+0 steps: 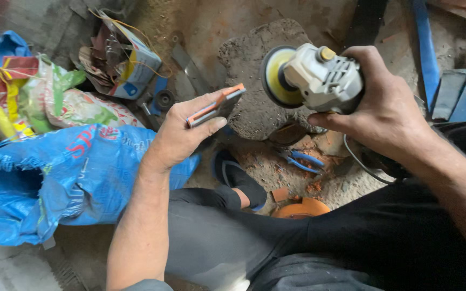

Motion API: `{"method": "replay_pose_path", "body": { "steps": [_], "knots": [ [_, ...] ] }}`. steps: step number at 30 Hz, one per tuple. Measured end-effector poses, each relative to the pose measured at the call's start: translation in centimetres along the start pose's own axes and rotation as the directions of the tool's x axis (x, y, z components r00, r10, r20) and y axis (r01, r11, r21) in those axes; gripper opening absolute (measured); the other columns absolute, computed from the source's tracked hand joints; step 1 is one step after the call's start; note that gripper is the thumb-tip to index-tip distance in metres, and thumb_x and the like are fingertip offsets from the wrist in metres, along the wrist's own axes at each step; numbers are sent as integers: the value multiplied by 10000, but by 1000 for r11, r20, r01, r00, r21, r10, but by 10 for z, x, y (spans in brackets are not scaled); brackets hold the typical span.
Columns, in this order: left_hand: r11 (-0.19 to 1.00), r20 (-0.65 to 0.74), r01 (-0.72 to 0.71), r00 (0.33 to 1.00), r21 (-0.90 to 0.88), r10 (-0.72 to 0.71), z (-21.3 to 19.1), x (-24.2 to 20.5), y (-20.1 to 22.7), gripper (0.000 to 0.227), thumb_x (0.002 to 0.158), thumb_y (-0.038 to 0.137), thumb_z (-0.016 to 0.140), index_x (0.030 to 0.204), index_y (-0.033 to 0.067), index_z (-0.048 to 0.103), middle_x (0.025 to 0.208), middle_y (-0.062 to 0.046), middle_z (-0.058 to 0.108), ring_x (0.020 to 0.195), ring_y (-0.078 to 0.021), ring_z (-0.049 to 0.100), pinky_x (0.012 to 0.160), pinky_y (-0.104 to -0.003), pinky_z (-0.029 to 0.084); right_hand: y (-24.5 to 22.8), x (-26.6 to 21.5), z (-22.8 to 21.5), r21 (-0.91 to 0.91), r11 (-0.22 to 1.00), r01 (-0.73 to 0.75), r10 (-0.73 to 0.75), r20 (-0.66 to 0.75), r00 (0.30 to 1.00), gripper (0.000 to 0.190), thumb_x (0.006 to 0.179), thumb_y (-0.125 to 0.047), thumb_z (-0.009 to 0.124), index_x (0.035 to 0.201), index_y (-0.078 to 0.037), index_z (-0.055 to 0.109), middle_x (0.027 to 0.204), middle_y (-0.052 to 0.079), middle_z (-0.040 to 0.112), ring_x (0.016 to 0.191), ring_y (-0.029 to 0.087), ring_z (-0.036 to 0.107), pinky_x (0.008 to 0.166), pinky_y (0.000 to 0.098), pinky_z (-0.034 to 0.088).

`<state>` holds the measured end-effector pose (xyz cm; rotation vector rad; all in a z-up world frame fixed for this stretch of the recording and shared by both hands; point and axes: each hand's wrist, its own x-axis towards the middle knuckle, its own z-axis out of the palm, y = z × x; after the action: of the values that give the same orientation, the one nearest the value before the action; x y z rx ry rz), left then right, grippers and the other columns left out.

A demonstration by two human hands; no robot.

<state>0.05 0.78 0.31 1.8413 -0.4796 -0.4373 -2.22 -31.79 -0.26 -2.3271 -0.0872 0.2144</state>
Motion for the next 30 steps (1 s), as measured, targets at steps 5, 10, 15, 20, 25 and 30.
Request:
{"method": "replay_pose_path", "body": {
  "steps": [5, 10, 15, 20, 25, 30],
  "knots": [
    [865, -65, 102, 986, -491, -153, 1, 0, -1, 482, 953, 62, 736, 1410, -39, 621, 1283, -106, 698, 1177, -169, 654, 1071, -344, 525, 0, -4, 2, 86, 996, 33, -25, -91, 996, 948, 693, -249, 943, 1424, -2, 392, 1233, 206, 674, 1157, 280, 680, 951, 392, 574],
    [721, -34, 124, 979, -682, -201, 5, 0, -2, 446, 971, 86, 721, 1379, -59, 613, 1256, -146, 711, 1142, -237, 687, 1034, -403, 557, 6, -4, 2, 176, 984, 2, 17, -110, 994, 909, 719, -241, 923, 1431, -5, 410, 1267, 181, 660, 1196, 251, 665, 988, 375, 574],
    [696, -55, 97, 980, -711, -192, 5, 1, -6, 454, 954, 72, 724, 1375, -45, 603, 1296, -151, 694, 1172, -255, 683, 1053, -420, 554, 5, -3, 1, 219, 970, -102, 120, -70, 990, 924, 692, -273, 926, 1425, -21, 424, 1244, 173, 657, 1169, 250, 664, 970, 388, 573],
    [683, -61, 80, 982, -726, -180, 6, 3, -10, 469, 945, 41, 715, 1391, -28, 588, 1330, -155, 675, 1211, -271, 671, 1080, -426, 540, 4, -1, 0, 183, 974, -131, 145, -65, 987, 947, 681, -298, 937, 1428, -19, 426, 1226, 187, 661, 1153, 263, 664, 958, 405, 567],
    [671, -73, 68, 981, -738, -180, 5, 2, -10, 499, 926, 0, 696, 1408, -17, 568, 1349, -165, 662, 1234, -286, 656, 1087, -445, 533, 3, -3, 4, 226, 966, -127, 143, -56, 988, 958, 671, -292, 928, 1440, -25, 423, 1220, 186, 678, 1150, 260, 672, 944, 402, 575],
    [690, -87, 27, 988, -723, -129, 6, 2, -11, 565, 901, -10, 687, 1445, -6, 536, 1366, -169, 642, 1276, -304, 633, 1141, -450, 493, 4, -1, 4, 211, 961, -181, 190, -23, 982, 968, 661, -280, 921, 1447, -36, 413, 1206, 186, 672, 1106, 258, 688, 920, 395, 594]
  ]
}}
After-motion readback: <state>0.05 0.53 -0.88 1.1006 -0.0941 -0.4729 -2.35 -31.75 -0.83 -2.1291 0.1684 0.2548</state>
